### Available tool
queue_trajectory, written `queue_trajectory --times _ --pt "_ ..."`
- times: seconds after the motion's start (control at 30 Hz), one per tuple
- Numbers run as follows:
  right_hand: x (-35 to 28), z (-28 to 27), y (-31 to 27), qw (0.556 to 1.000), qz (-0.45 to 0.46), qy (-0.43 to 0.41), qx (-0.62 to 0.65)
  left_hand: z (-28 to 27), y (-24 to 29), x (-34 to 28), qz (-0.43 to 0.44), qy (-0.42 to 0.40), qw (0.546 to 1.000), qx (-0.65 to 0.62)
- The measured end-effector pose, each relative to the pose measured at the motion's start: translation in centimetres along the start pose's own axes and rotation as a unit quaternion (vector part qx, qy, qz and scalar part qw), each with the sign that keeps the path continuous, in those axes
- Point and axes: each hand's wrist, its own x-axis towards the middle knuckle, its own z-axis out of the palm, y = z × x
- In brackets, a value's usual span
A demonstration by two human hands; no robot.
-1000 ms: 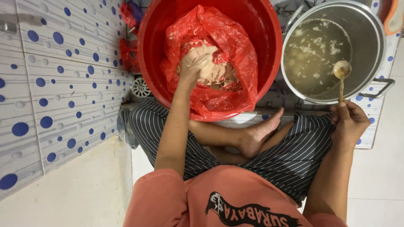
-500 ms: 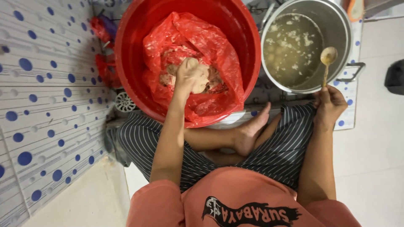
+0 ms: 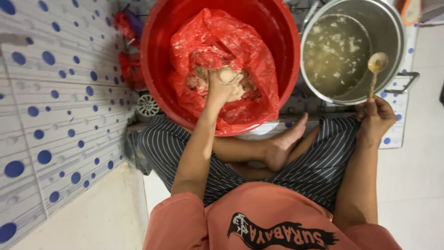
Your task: A person is manually forming meatballs by squeezing meat dough through their hand and using a spoon to scoop the balls into a pot of boiling water.
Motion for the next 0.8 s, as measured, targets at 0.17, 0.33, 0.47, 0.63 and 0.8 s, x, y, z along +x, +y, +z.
queue_trajectory --times 0.17,0.33,0.47,0.63,0.8 --pt "-0.3 0.2 -0.5 1.0 0.007 -0.004 -0.005 -0.7 3.9 -0.8 -0.066 -0.089 0.986 -0.122" --pt "-0.5 0.2 -0.8 1.0 0.012 -0.012 -0.002 -0.7 8.9 -2.8 -0.063 -0.1 0.993 -0.004" --pt "-0.3 -0.1 -0.3 0.999 0.006 -0.008 -0.039 -0.4 7.0 -2.0 0.001 -0.126 0.99 -0.062" --pt "-0.4 0.2 -0.7 0.999 0.005 -0.01 -0.044 -0.5 4.3 -0.9 0.014 -0.069 0.997 0.037" --pt "-0.3 0.1 -0.7 0.998 0.016 0.0 -0.058 -0.5 8.7 -2.4 0.027 -0.11 0.993 0.037"
